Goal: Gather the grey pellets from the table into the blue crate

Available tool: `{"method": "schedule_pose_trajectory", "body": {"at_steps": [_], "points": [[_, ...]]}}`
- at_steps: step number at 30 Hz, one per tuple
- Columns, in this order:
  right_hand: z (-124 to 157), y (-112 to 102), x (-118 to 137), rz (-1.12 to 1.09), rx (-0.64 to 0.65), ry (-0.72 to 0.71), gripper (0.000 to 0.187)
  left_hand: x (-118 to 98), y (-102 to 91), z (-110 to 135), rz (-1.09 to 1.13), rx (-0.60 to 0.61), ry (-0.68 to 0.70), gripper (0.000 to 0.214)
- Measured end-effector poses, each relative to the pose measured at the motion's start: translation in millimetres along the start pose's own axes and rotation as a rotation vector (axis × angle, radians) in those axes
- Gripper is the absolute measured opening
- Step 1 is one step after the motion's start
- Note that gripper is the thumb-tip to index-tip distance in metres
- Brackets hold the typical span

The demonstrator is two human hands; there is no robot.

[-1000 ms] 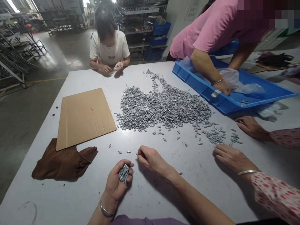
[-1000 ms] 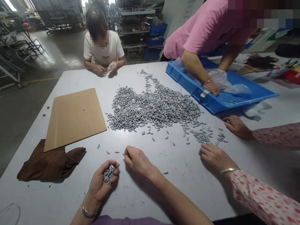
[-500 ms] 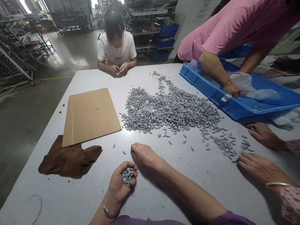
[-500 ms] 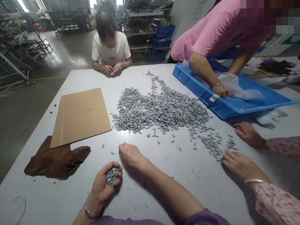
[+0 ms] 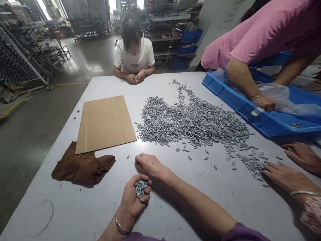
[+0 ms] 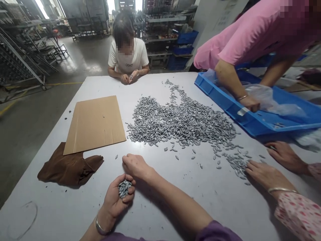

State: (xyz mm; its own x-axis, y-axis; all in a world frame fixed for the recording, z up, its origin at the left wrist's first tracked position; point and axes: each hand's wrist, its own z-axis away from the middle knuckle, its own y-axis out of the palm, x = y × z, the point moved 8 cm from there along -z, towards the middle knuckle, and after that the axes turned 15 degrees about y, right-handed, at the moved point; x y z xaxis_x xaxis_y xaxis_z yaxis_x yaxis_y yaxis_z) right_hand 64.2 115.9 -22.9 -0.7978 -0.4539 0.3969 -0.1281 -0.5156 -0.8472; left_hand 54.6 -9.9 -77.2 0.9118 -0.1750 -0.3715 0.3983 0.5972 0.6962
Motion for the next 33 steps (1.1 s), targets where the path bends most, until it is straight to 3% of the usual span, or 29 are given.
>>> {"method": "schedule_pose_trajectory", "body": {"at_steps": [3,6,9,11,15,17,21,25,30,31,33], "points": [[-1.1,3.7,3.3,-0.015,-0.001,-0.017,0.014,-3.5,0.7,0.9,0.000,-0.020,0.035,0.021],[9.9,-13.0,0.4,-0.091,-0.024,-0.003,0.018,-5.6,3.3,0.9,0.061,-0.047,0.047,0.023],[23.2,-25.1,12.7,-0.319,0.142,-0.163,0.013,-12.6,1.2,-0.2,0.107,-0.133,0.103,0.018],[22.4,-34.2,20.3,-0.400,0.153,-0.230,0.014,-16.7,0.6,-0.7,0.108,-0.157,0.127,0.016],[-8.6,-39.0,27.0,-0.082,-0.127,-0.123,0.021,-17.6,2.0,-1.0,0.060,-0.092,0.104,0.022],[-26.0,-24.9,38.4,0.054,-0.094,-0.166,0.021,-20.1,1.0,-2.4,0.034,-0.071,0.121,0.022],[-42.8,-13.7,43.2,0.126,-0.098,-0.183,0.019,-26.5,1.9,-6.1,-0.001,-0.077,0.136,0.019],[-16.0,-24.4,33.7,0.016,-0.161,-0.155,0.018,-32.5,5.8,-7.7,0.050,-0.118,0.140,0.016],[22.5,-49.5,18.9,-0.132,-0.114,-0.383,0.033,-36.3,10.2,-8.5,0.121,-0.122,0.161,0.016],[18.9,-59.8,5.4,-0.120,-0.168,-0.338,0.038,-34.1,11.1,-7.8,0.120,-0.114,0.136,0.016],[3.7,-83.6,-33.7,-0.062,-0.347,-0.111,0.043,-29.5,10.8,-5.8,0.097,-0.113,0.088,0.020]]}}
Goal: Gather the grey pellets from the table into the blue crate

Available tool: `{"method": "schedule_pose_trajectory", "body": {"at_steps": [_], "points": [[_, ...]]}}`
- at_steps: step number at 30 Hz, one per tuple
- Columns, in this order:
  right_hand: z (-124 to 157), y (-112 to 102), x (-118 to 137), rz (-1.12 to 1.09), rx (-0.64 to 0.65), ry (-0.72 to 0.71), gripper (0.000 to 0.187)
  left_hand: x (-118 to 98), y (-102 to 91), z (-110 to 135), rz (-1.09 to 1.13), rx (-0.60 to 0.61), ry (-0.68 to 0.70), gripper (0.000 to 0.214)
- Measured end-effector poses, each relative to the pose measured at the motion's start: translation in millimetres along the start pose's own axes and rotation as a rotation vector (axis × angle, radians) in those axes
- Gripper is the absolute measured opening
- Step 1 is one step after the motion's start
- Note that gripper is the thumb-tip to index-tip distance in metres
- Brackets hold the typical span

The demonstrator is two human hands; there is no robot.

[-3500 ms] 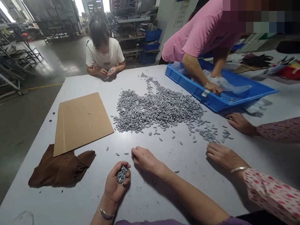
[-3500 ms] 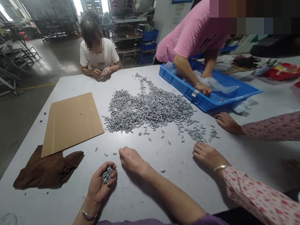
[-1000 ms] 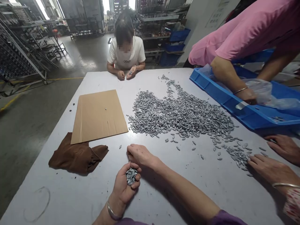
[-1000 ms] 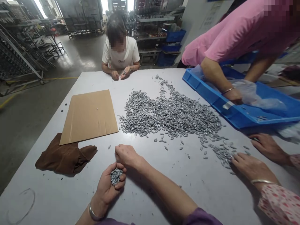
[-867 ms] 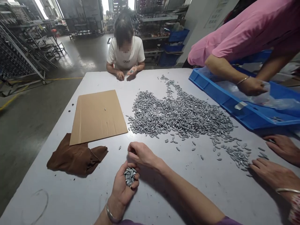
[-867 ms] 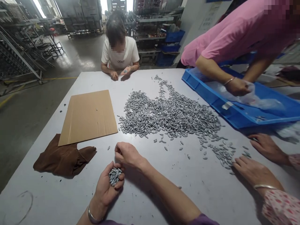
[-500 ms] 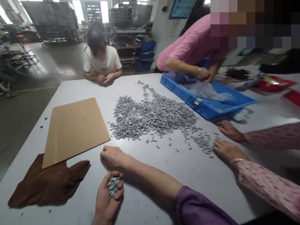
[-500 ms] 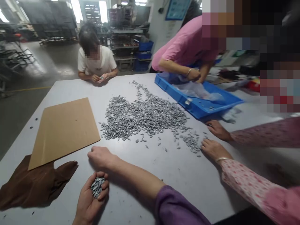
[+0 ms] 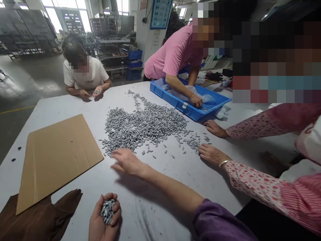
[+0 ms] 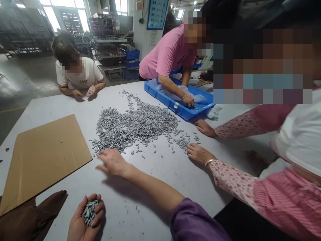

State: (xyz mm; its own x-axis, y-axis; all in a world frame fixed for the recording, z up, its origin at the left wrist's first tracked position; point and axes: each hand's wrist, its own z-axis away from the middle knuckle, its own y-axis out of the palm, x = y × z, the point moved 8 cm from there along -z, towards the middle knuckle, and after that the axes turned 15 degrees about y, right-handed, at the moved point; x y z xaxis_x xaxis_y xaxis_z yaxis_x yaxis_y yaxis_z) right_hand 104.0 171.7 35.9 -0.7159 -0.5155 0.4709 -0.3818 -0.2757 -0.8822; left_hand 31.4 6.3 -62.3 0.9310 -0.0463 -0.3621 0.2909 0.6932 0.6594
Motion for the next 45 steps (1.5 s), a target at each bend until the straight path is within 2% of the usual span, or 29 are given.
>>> {"method": "schedule_pose_trajectory", "body": {"at_steps": [2,4,6,9,11,13,15,19,22,26,29,32,36,38,42,45], "points": [[-13.1,-8.6,-41.0,0.131,-0.086,0.228,0.049,1.6,-2.4,0.8,-0.023,-0.010,-0.011,0.022],[-14.9,-2.0,-67.5,0.206,-0.051,0.336,0.058,1.5,-4.2,-0.3,-0.027,-0.011,-0.006,0.023],[-4.7,10.2,-75.5,0.215,-0.003,0.308,0.062,0.5,-5.2,-2.5,-0.033,0.000,0.005,0.021],[28.3,22.1,-70.4,0.183,0.018,0.197,0.062,-0.4,-4.7,-4.4,-0.049,0.030,0.011,0.018],[55.2,24.7,-68.2,0.156,0.042,0.149,0.058,-0.2,-3.5,-3.9,-0.054,0.045,0.009,0.018],[80.7,21.2,-71.7,0.124,0.032,0.116,0.045,-0.3,-2.1,-3.0,-0.063,0.056,0.014,0.018],[103.0,11.3,-82.1,0.071,-0.051,0.107,0.034,-0.8,-1.0,-2.3,-0.078,0.061,0.027,0.017],[140.4,-11.5,-115.0,-0.077,-0.293,0.187,0.032,-0.2,-0.3,0.1,-0.094,0.031,0.043,0.018],[156.5,-15.5,-129.9,-0.131,-0.329,0.268,0.030,6.6,4.1,5.3,-0.091,0.000,0.011,0.018],[148.6,-10.9,-121.7,-0.106,-0.269,0.252,0.034,22.7,19.3,11.6,-0.106,0.004,-0.044,0.017],[123.5,-1.7,-102.5,-0.023,-0.186,0.181,0.041,39.1,32.8,9.9,-0.151,0.055,-0.092,0.016],[102.2,8.8,-88.3,0.074,-0.082,0.201,0.049,57.5,41.8,4.5,-0.173,0.112,-0.146,0.017],[109.3,17.0,-71.5,0.069,0.034,0.093,0.042,75.6,43.0,0.2,-0.155,0.174,-0.208,0.019],[122.6,13.6,-78.2,0.033,0.004,0.079,0.036,78.8,40.1,-0.2,-0.153,0.203,-0.229,0.020],[145.8,-6.6,-122.3,-0.034,-0.231,0.234,0.036,77.8,33.9,-0.2,-0.152,0.256,-0.263,0.020],[150.7,-14.4,-139.7,-0.061,-0.299,0.275,0.036,76.2,32.3,-0.5,-0.147,0.296,-0.276,0.021]]}}
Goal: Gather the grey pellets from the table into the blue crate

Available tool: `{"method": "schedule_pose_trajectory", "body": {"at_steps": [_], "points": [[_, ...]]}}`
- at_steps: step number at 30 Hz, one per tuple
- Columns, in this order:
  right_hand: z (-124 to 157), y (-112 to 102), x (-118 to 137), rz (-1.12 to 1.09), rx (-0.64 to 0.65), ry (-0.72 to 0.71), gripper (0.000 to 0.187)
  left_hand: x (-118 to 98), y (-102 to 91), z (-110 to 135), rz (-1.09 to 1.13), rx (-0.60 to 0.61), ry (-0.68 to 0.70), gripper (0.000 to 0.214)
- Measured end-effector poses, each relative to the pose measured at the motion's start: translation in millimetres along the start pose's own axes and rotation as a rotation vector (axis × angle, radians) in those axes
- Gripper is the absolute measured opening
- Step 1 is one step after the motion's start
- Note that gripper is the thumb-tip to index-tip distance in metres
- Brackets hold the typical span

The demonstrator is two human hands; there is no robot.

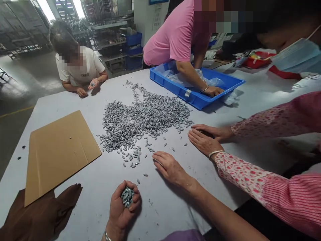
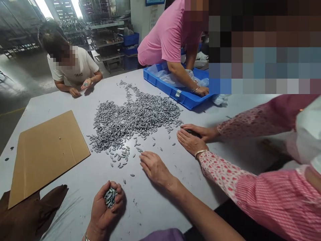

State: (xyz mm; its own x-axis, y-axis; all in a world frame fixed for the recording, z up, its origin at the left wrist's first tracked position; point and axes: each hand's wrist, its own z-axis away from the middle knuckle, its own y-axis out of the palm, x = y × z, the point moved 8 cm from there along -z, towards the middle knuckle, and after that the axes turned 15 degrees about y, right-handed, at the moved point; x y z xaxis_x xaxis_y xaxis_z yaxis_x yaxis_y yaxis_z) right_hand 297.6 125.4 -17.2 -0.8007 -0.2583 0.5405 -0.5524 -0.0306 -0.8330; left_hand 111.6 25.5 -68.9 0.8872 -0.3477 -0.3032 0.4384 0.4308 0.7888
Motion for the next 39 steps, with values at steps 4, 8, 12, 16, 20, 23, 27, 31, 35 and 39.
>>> {"method": "schedule_pose_trajectory", "body": {"at_steps": [4,8,12,16,20,23,27,31,35,39], "points": [[-13.6,6.7,20.6,0.033,0.051,-0.061,0.038,-7.5,4.8,3.2,0.008,0.045,0.039,0.020],[-33.6,30.2,58.6,0.129,0.180,-0.130,0.045,-25.2,5.1,13.0,0.030,-0.048,0.123,0.020],[-37.4,50.9,82.7,0.193,0.312,-0.167,0.049,-38.3,-2.6,21.9,0.018,-0.100,0.176,0.024],[-22.1,48.7,87.2,0.119,0.356,-0.307,0.038,-42.5,-14.4,20.5,0.035,-0.071,0.211,0.023],[-26.3,20.1,46.8,0.068,0.122,-0.155,0.037,-42.7,-15.9,16.8,0.006,0.003,0.218,0.021],[-27.1,10.7,22.7,0.071,0.056,-0.094,0.036,-41.5,-14.0,17.0,-0.005,0.042,0.212,0.019],[-24.7,20.1,27.6,0.097,0.080,-0.127,0.037,-38.9,-16.9,17.3,0.004,0.052,0.212,0.018],[-22.4,38.4,52.2,0.155,0.143,-0.154,0.041,-39.2,-21.4,14.7,0.017,0.055,0.222,0.018],[-19.9,35.1,65.5,0.025,0.161,-0.255,0.034,-41.1,-22.0,12.6,0.028,0.059,0.228,0.017],[-30.3,9.0,34.1,-0.048,-0.023,-0.117,0.033,-41.2,-20.3,12.2,0.028,0.042,0.225,0.017]]}}
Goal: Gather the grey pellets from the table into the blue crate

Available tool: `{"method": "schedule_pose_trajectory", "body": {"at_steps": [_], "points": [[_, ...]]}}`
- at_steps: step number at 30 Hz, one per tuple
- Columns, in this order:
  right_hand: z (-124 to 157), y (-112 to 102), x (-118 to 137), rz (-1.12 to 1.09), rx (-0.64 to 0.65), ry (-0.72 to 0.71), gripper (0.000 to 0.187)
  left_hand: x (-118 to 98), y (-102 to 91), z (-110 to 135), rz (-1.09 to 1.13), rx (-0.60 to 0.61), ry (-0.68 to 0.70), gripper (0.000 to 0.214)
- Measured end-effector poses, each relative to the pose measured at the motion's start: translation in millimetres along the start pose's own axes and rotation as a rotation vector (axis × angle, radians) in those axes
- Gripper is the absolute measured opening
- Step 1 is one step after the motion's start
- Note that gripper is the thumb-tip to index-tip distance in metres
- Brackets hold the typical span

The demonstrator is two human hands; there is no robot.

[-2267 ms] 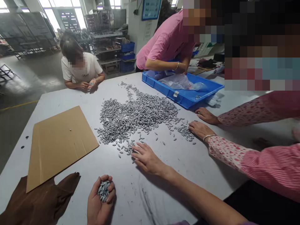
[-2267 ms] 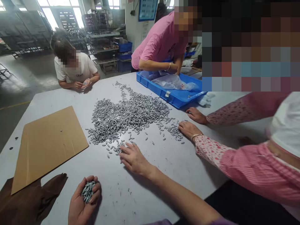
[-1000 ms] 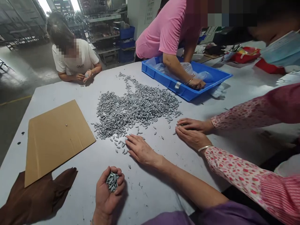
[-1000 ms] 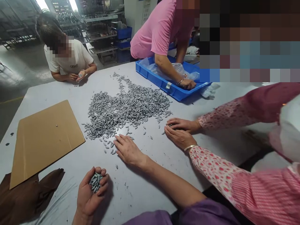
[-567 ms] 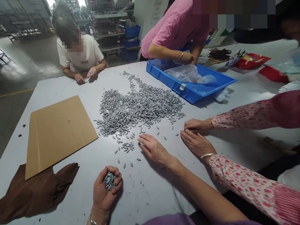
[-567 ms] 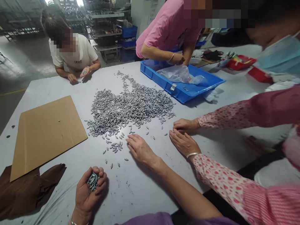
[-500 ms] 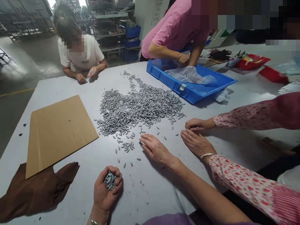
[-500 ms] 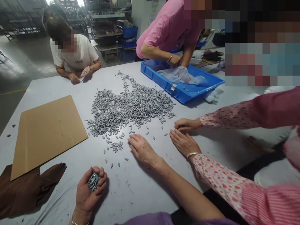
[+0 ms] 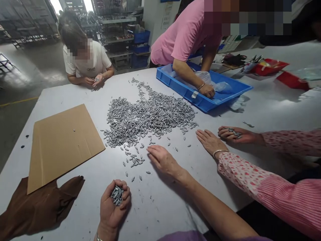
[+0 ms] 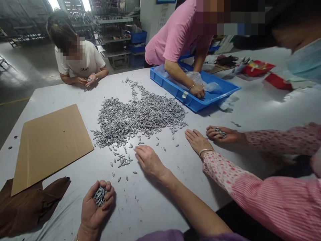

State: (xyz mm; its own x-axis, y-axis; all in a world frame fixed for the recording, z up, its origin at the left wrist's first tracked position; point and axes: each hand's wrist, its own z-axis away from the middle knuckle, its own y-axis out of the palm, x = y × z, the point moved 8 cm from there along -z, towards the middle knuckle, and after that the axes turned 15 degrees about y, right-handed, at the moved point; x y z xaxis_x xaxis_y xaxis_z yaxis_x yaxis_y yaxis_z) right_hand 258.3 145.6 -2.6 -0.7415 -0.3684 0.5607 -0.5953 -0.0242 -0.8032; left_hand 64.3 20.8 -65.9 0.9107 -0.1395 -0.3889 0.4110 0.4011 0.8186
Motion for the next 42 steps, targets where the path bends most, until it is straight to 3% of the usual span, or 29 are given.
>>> {"method": "schedule_pose_trajectory", "body": {"at_steps": [4,12,17,19,22,25,27,30,33,35,38,42], "points": [[-5.3,1.6,-14.3,0.044,0.018,0.039,0.034,1.0,1.9,0.2,-0.010,-0.015,-0.007,0.018],[-15.6,32.3,7.3,0.143,0.142,0.005,0.038,-1.1,2.5,1.6,-0.012,-0.020,0.005,0.017],[-26.4,16.6,14.8,0.009,0.078,-0.050,0.033,-0.1,3.0,1.2,0.000,-0.032,0.003,0.015],[-32.6,20.1,24.3,0.044,0.095,-0.072,0.033,0.2,2.0,1.2,-0.001,-0.039,0.000,0.016],[-29.9,42.2,50.1,0.126,0.220,-0.155,0.038,-0.6,0.4,1.4,-0.004,-0.046,0.001,0.017],[-9.8,59.8,74.2,0.142,0.320,-0.252,0.038,-2.1,0.2,1.8,0.004,-0.043,0.006,0.018],[8.6,58.2,81.6,0.088,0.346,-0.315,0.035,-2.5,0.8,2.0,0.007,-0.038,0.006,0.019],[27.8,29.4,64.2,0.012,0.249,-0.244,0.034,-2.1,1.5,2.0,0.005,-0.040,0.002,0.019],[44.1,-12.3,19.8,0.006,0.116,0.013,0.031,-1.4,1.9,1.9,0.003,-0.054,-0.005,0.019],[61.1,-29.9,-9.9,0.047,0.128,0.196,0.028,-1.5,2.6,1.9,-0.001,-0.061,-0.003,0.019],[89.9,-36.1,-37.3,0.145,0.239,0.378,0.025,-2.8,3.8,2.1,-0.010,-0.059,0.010,0.018],[106.0,-27.4,-42.2,0.154,0.281,0.424,0.013,-3.7,3.9,2.7,-0.021,-0.052,0.016,0.018]]}}
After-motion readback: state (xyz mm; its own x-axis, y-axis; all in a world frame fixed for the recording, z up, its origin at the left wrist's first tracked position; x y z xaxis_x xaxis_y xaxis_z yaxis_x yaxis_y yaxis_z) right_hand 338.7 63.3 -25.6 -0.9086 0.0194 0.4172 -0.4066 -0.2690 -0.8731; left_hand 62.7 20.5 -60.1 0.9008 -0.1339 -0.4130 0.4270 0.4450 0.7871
